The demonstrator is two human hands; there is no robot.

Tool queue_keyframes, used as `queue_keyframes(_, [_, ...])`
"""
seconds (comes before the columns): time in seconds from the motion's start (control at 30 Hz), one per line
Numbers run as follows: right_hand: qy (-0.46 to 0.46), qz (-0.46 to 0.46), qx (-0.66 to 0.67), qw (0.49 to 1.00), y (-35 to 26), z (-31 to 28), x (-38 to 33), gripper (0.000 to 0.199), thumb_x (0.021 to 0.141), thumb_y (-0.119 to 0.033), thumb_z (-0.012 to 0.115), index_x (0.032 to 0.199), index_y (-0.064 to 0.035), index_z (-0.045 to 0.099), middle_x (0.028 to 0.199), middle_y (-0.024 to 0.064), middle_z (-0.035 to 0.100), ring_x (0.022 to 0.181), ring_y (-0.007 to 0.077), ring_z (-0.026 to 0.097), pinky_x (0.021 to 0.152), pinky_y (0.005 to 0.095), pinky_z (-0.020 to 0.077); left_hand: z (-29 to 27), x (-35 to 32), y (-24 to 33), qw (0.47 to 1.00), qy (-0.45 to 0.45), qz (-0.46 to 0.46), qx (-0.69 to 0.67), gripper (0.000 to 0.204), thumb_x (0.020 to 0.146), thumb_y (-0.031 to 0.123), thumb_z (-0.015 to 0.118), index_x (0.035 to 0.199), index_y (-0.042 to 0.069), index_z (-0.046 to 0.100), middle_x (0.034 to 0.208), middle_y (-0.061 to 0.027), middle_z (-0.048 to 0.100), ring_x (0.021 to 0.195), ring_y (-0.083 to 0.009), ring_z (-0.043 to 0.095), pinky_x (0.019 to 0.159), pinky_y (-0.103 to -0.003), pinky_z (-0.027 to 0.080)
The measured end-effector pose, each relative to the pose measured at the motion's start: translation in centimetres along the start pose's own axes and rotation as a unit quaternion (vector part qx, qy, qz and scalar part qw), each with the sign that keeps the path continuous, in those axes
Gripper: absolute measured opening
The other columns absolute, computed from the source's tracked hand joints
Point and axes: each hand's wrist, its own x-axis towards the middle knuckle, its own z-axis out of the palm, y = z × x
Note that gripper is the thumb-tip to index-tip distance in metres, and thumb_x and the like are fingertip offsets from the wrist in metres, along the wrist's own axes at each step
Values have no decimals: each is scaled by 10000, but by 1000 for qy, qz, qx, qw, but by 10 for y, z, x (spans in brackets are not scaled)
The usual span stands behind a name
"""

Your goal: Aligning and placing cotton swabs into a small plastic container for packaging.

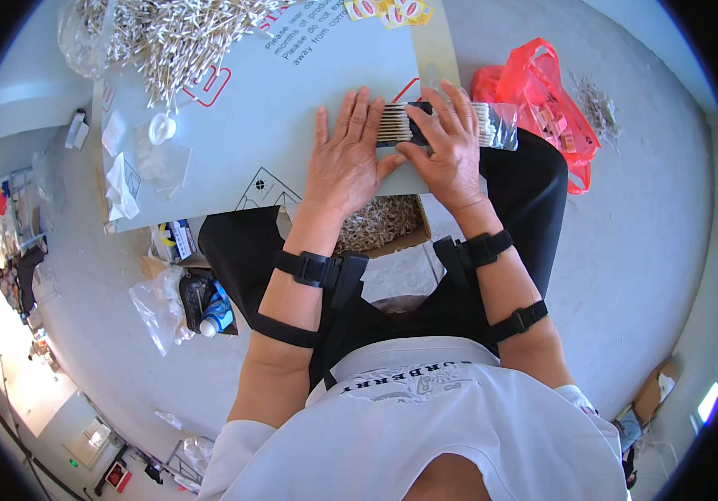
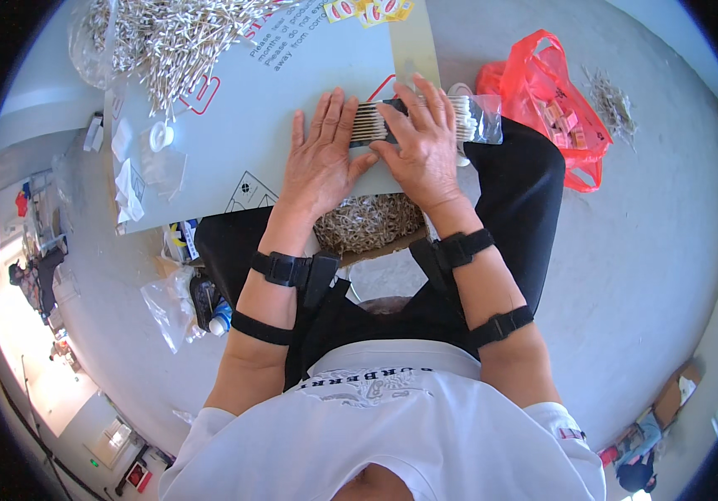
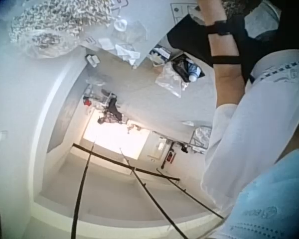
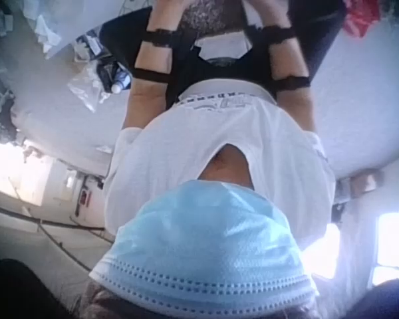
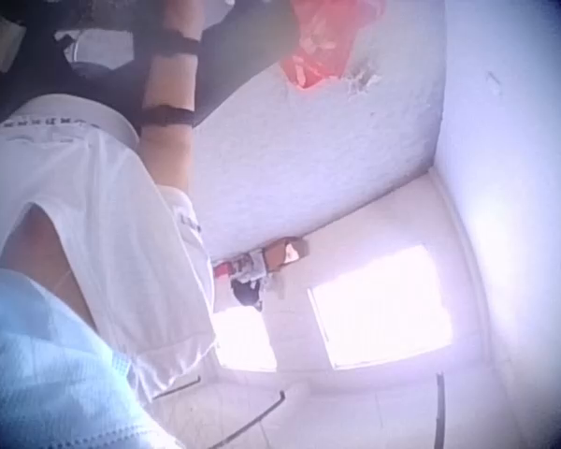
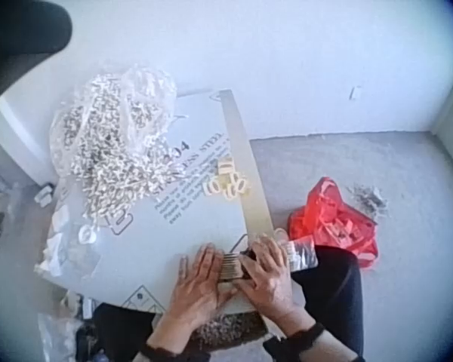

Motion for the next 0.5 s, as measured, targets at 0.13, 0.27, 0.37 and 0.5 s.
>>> queue_keyframes(0.13, [-5,-3,2,1000,5,-7,-8,289,670,-122,798,948,-98,724,1339,103,577,1383,349,394,1144,537,286,0,-1,0,1000,5,-2,-7,838,893,511,619,1541,88,298,1620,-109,251,1505,-245,214,1210,-545,125])
queue_keyframes(0.27, [2,-20,19,1000,7,-3,-8,208,682,-77,780,881,-94,722,1350,105,572,1388,351,394,1149,538,285,1,0,1,1000,-3,-7,-6,836,903,493,614,1554,102,266,1631,-102,222,1512,-243,189,1217,-526,105])
queue_keyframes(0.37, [4,-23,19,1000,4,0,-7,193,686,-71,776,869,-91,717,1346,106,574,1386,351,400,1151,539,286,2,-1,0,1000,11,-5,-6,840,887,496,636,1540,89,300,1619,-113,255,1504,-252,219,1212,-537,119])
queue_keyframes(0.5, [0,-21,7,1000,4,0,-6,192,693,-69,771,873,-90,708,1332,109,580,1384,350,402,1153,543,285,2,0,1,1000,8,-9,-15,846,881,491,648,1540,91,299,1618,-116,257,1503,-256,221,1213,-537,116])
